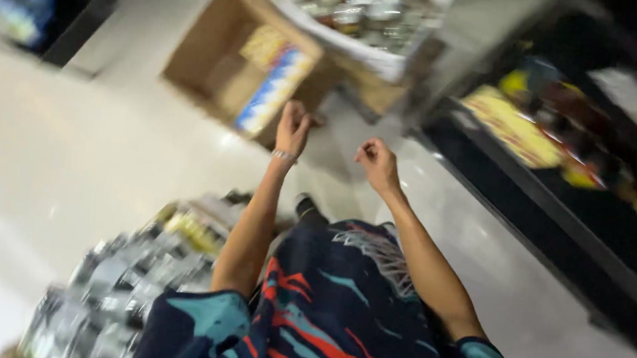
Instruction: The person repeatedly picks small yellow and blue cartons from a cardboard box and places them onto a lower shelf next to canned goods. The person handles the cartons one at a time, arranging them in rows on the shelf.
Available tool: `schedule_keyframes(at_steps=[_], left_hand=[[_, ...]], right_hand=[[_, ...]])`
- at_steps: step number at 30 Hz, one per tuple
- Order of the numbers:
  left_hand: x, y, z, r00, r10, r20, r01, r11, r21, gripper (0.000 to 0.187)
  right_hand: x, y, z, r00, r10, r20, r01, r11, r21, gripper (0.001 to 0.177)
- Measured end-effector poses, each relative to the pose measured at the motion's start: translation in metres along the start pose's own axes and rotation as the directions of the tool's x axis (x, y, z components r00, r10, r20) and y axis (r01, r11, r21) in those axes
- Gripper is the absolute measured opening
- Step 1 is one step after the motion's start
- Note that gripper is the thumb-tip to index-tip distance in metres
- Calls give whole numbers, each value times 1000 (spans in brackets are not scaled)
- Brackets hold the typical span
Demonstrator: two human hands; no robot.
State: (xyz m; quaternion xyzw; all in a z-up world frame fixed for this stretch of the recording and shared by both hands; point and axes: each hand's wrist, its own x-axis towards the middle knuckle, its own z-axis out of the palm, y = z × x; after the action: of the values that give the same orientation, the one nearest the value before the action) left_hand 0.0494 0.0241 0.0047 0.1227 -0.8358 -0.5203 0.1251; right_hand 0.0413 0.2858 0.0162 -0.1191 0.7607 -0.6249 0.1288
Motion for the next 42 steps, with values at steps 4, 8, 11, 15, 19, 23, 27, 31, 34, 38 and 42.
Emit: schedule_keyframes(at_steps=[4, 8, 11, 15, 19, 23, 27, 31, 34, 38, 42], left_hand=[[20, -33, -82, 998, -59, -20, 46, 916, -399, 6], [18, -57, -141, 986, -120, -112, 39, 834, -550, 8], [25, -68, -172, 971, -156, -179, 40, 851, -524, 12], [34, -115, -181, 950, -216, -224, 60, 834, -548, 22], [50, -135, -181, 913, -328, -243, 153, 827, -541, 33], [72, -173, -157, 864, -445, -237, 282, 816, -504, 44], [127, -233, -122, 782, -598, -176, 418, 713, -563, 44], [180, -264, -96, 723, -682, -108, 516, 637, -572, 35], [197, -302, -72, 654, -754, -57, 615, 575, -539, 33], [203, -312, -60, 608, -790, -81, 631, 543, -555, 30], [197, -309, -54, 511, -853, -107, 702, 486, -521, 28]], right_hand=[[31, -21, 94, 989, -46, 139, 31, 994, 109, 9], [52, -41, 162, 964, -71, 255, 25, 984, 179, 9], [78, -51, 196, 947, -89, 310, 33, 983, 180, 9], [124, -45, 218, 931, -78, 357, 36, 992, 124, 9], [214, -4, 224, 914, -95, 395, 103, 995, 1, 14], [310, 22, 234, 849, -16, 528, 159, 961, -228, 26], [414, 63, 260, 738, 114, 665, 188, 912, -364, 40], [479, 80, 291, 604, 205, 770, 226, 883, -412, 46], [520, 101, 321, 505, 360, 784, 302, 777, -551, 55], [549, 142, 362, 395, 358, 846, 550, 645, -530, 61], [558, 170, 386, 339, 392, 855, 704, 498, -507, 66]])
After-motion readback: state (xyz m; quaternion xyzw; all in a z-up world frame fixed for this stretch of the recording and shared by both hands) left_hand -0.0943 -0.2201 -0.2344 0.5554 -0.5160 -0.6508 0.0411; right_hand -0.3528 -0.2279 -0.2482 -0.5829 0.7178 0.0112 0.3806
